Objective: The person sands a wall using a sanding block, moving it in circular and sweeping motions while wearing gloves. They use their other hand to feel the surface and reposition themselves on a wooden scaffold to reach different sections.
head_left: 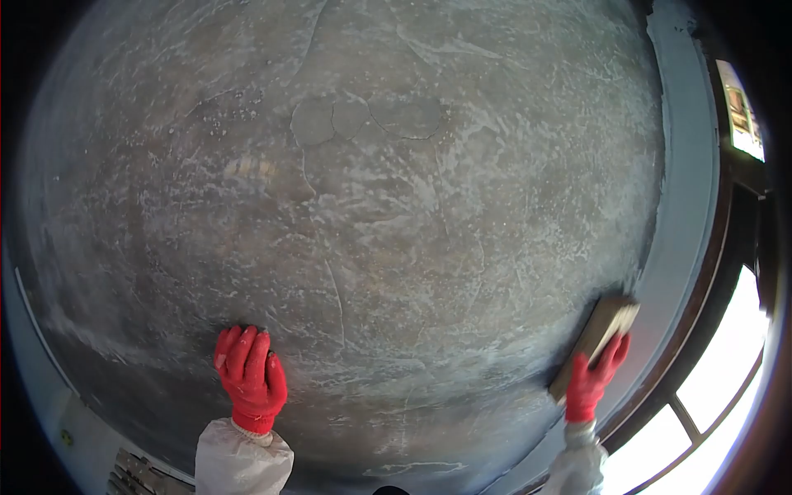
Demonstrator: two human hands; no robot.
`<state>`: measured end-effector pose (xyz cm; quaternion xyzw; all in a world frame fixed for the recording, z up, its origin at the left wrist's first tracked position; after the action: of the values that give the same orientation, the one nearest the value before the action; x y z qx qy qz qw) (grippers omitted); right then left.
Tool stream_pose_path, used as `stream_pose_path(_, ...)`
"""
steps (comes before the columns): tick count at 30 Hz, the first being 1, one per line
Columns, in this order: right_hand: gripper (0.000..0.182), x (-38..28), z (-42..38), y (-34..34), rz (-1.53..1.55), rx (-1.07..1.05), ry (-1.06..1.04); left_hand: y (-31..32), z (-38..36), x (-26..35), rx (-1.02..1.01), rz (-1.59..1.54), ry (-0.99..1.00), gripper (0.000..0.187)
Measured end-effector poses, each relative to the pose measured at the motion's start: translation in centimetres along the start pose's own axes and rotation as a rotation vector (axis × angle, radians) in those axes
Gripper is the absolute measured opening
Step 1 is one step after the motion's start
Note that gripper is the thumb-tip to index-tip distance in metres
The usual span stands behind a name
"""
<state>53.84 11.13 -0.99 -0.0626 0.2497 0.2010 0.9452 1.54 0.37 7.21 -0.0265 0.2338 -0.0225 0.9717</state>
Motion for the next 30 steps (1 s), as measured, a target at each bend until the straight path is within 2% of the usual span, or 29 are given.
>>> stream_pose_path(3, 0.094, 2.6, -8.4, 0.5, -0.038, -0.084, -0.101, -0.1, 0.0, 0.0, 0.026, 0.035, -0.034, 0.033)
stream_pose_path(4, 0.097, 4.0, -10.5, 0.5, -0.055, -0.136, -0.068, -0.1, 0.0, 0.0, 0.035, 0.032, -0.021, 0.033)
stream_pose_path(7, 0.1, 4.4, -10.4, 0.3, -0.052, -0.167, -0.112, 0.0, 0.0, 0.1, 0.006, 0.025, 0.016, 0.038)
stream_pose_path(12, 0.08, 1.7, 1.6, -0.5, 0.054, -0.008, -0.013, 0.1, -0.3, 0.2, -0.008, 0.071, 0.011, 0.038)
stream_pose_path(14, 0.08, 0.7, 6.8, -0.8, 0.121, 0.012, 0.111, 0.2, -0.4, 0.2, -0.009, 0.082, 0.007, 0.038)
stream_pose_path(17, 0.08, 0.1, 8.5, -0.9, 0.058, 0.066, 0.095, 0.1, -0.4, 0.2, 0.015, 0.126, 0.0, 0.038)
stream_pose_path(19, 0.083, 0.3, 5.7, -0.8, -0.003, 0.009, -0.012, 0.1, -0.4, 0.4, -0.008, 0.143, -0.011, 0.037)
stream_pose_path(22, 0.093, 1.6, -3.6, -0.1, -0.06, -0.058, -0.128, 0.2, -0.5, 0.3, -0.005, 0.153, -0.011, 0.037)
stream_pose_path(24, 0.097, 5.3, -11.6, 0.7, -0.123, -0.148, -0.183, 0.3, -0.4, 0.3, -0.002, 0.149, -0.016, 0.037)
stream_pose_path(25, 0.096, 7.1, -14.4, 1.2, -0.074, -0.149, -0.278, 0.3, -0.5, 0.3, -0.004, 0.133, -0.019, 0.038)
stream_pose_path(27, 0.093, 7.9, -15.0, 1.0, -0.026, -0.189, -0.312, 0.3, -0.5, 0.3, -0.013, 0.137, -0.024, 0.038)
stream_pose_path(30, 0.092, 4.9, -9.1, 0.3, 0.013, -0.184, -0.22, 0.3, -0.4, 0.2, -0.019, 0.147, -0.022, 0.039)
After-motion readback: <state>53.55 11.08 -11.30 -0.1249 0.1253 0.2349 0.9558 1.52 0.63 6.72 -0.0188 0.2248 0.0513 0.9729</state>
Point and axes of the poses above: each hand's wrist, its own z-axis towards the middle knuckle, its own y-axis out of the palm, x = y × z, the point moved 7 cm from there along z, towards the middle knuckle, and after that the axes turned 10 degrees about y, right-handed, at the moved point
